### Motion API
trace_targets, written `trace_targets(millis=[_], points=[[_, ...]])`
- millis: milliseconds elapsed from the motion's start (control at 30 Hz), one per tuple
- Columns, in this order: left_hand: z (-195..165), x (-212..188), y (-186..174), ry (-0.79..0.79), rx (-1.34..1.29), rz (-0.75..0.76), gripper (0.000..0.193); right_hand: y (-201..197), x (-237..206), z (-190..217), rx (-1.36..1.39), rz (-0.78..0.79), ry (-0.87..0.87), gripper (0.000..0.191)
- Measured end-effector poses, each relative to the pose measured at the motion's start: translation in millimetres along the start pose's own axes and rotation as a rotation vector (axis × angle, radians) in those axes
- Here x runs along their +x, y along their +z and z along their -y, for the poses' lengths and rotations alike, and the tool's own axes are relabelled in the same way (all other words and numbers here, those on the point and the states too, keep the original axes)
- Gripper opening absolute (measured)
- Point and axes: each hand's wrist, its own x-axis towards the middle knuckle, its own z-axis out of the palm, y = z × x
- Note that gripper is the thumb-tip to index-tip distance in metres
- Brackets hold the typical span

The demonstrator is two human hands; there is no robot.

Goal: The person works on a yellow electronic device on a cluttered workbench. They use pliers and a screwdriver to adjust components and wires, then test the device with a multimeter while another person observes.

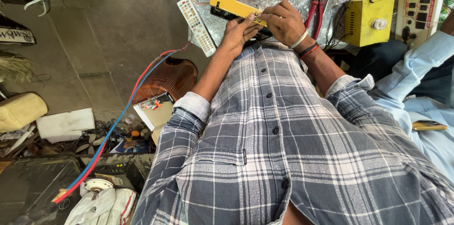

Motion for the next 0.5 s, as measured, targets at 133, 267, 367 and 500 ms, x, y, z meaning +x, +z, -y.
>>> trace_targets(millis=[133, 267, 367, 500], points=[[-1, 0, 0, -0.009, -0.007, -0.004, 0.035, 0, 0, 0, -0.011, -0.005, -0.018, 0.025], [-3, 1, -1, -0.013, 0.019, 0.001, 0.035, 1, 4, -1, 0.133, -0.01, 0.108, 0.022], [-3, 3, -3, -0.01, 0.018, 0.003, 0.034, 0, 9, -4, 0.124, 0.021, 0.122, 0.018], [-2, 6, -4, 0.0, 0.016, -0.002, 0.034, -3, 16, -10, -0.007, 0.085, 0.05, 0.014]])
